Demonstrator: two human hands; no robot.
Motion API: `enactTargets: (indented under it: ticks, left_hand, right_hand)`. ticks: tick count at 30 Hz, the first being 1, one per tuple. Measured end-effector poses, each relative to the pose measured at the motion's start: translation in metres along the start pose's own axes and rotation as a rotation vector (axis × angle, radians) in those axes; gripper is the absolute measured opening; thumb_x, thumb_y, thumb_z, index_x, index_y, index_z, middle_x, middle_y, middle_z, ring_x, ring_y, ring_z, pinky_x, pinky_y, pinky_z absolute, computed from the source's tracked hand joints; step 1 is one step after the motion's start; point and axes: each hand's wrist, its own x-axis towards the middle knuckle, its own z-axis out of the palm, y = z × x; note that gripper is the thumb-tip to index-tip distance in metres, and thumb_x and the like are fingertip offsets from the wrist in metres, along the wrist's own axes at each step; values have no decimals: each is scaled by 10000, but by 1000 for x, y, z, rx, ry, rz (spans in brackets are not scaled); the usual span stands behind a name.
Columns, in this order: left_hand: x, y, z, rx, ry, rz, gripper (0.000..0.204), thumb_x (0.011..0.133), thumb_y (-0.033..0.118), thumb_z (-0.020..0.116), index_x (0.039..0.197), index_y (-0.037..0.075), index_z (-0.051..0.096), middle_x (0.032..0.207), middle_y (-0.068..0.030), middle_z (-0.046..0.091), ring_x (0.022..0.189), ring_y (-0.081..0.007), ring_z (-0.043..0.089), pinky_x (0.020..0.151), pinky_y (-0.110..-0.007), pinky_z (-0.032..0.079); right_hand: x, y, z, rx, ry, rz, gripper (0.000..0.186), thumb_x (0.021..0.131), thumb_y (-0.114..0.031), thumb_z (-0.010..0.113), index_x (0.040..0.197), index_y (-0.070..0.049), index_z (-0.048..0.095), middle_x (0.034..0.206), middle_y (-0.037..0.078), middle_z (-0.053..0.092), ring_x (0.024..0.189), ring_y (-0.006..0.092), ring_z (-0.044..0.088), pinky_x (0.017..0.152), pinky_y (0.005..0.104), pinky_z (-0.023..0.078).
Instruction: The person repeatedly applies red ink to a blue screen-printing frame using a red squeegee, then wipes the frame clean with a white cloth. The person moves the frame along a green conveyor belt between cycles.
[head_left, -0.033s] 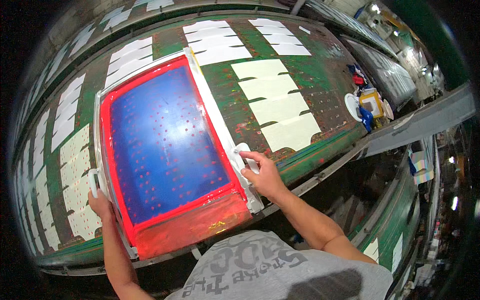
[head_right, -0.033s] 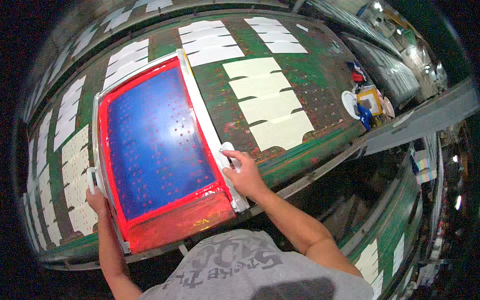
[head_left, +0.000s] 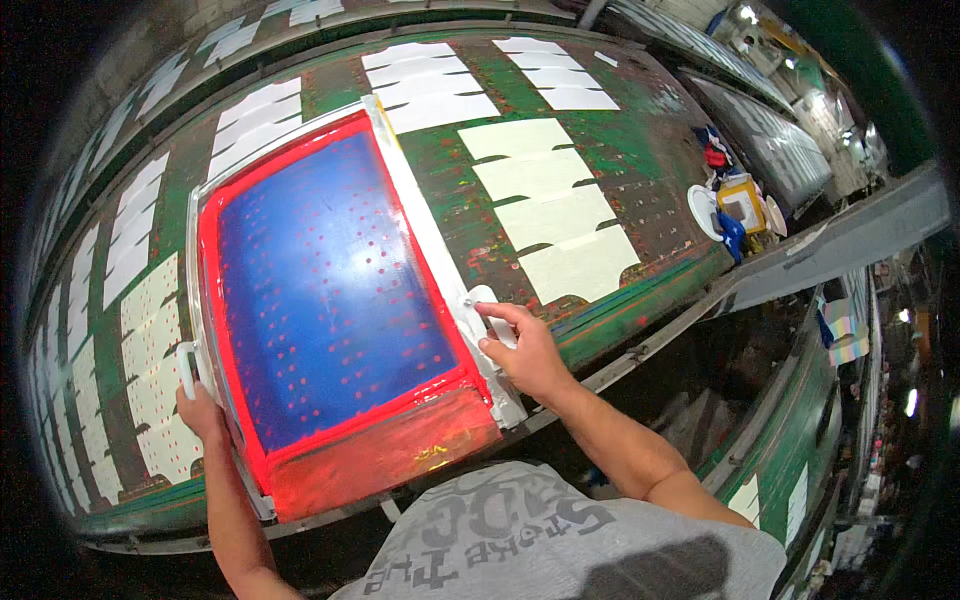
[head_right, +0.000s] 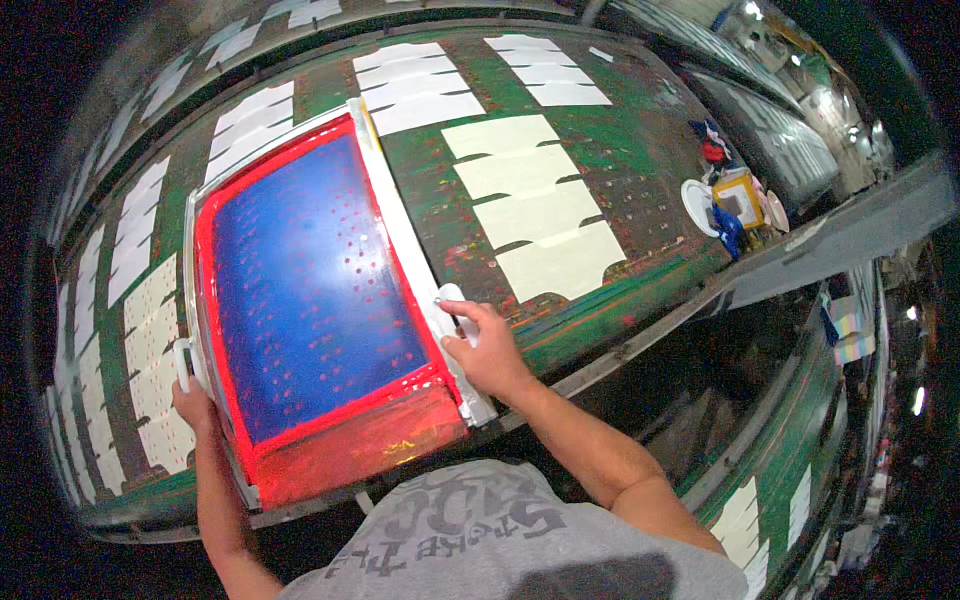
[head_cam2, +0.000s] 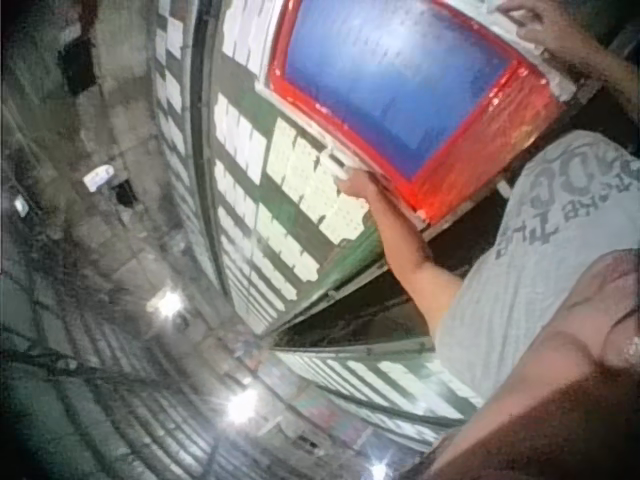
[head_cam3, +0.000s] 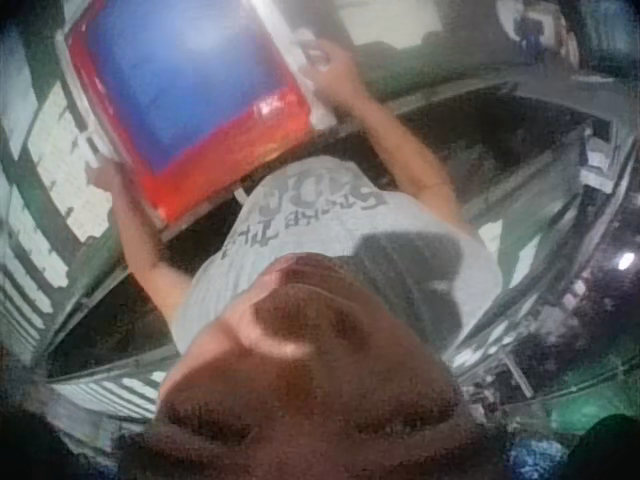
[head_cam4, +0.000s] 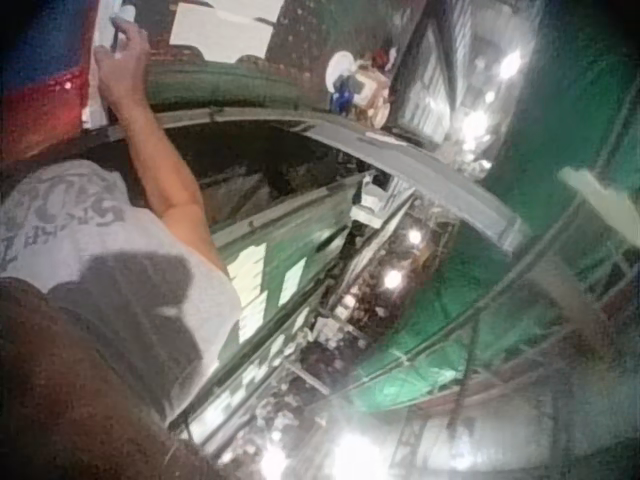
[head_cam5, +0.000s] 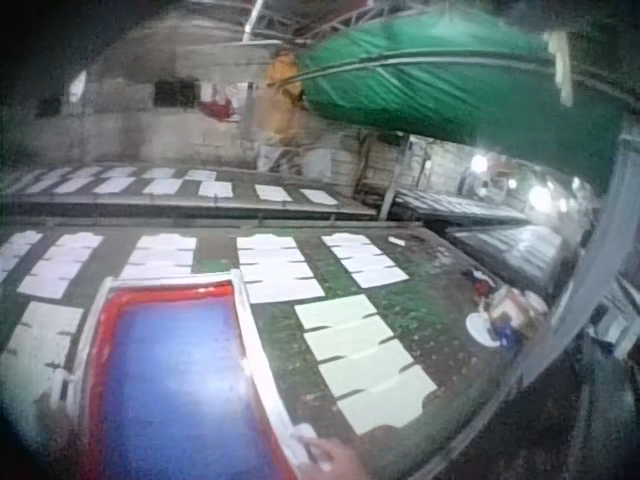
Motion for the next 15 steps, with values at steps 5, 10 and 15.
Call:
enactTargets:
  ticks: [5,10,15]
  left_hand:
    - [3,30,-9,-118,-20,-11,265,990,153,677,1162,-43,720,1032,-173,758,917,-288,719,881,-449,555]
    - [-19,110,14,-279,-18,-44,248,970,135,695,1141,-44,704,994,-126,736,870,-229,691,835,-420,554]
    - [-83,211,61,-326,22,17,204,951,114,683,1080,-43,700,925,-111,713,836,-217,671,808,-415,552]
  right_hand:
    - [5,-19,-27,78,-17,-77,473,915,-87,784,1383,-63,725,1259,161,671,1107,259,699,1003,376,581]
    - [39,10,-87,-43,64,-31,446,924,-107,774,1365,-56,739,1349,189,690,1202,274,703,1039,394,574]
    - [67,66,-174,-101,96,11,427,924,-97,799,1347,-107,744,1344,194,651,1154,318,701,1025,395,588]
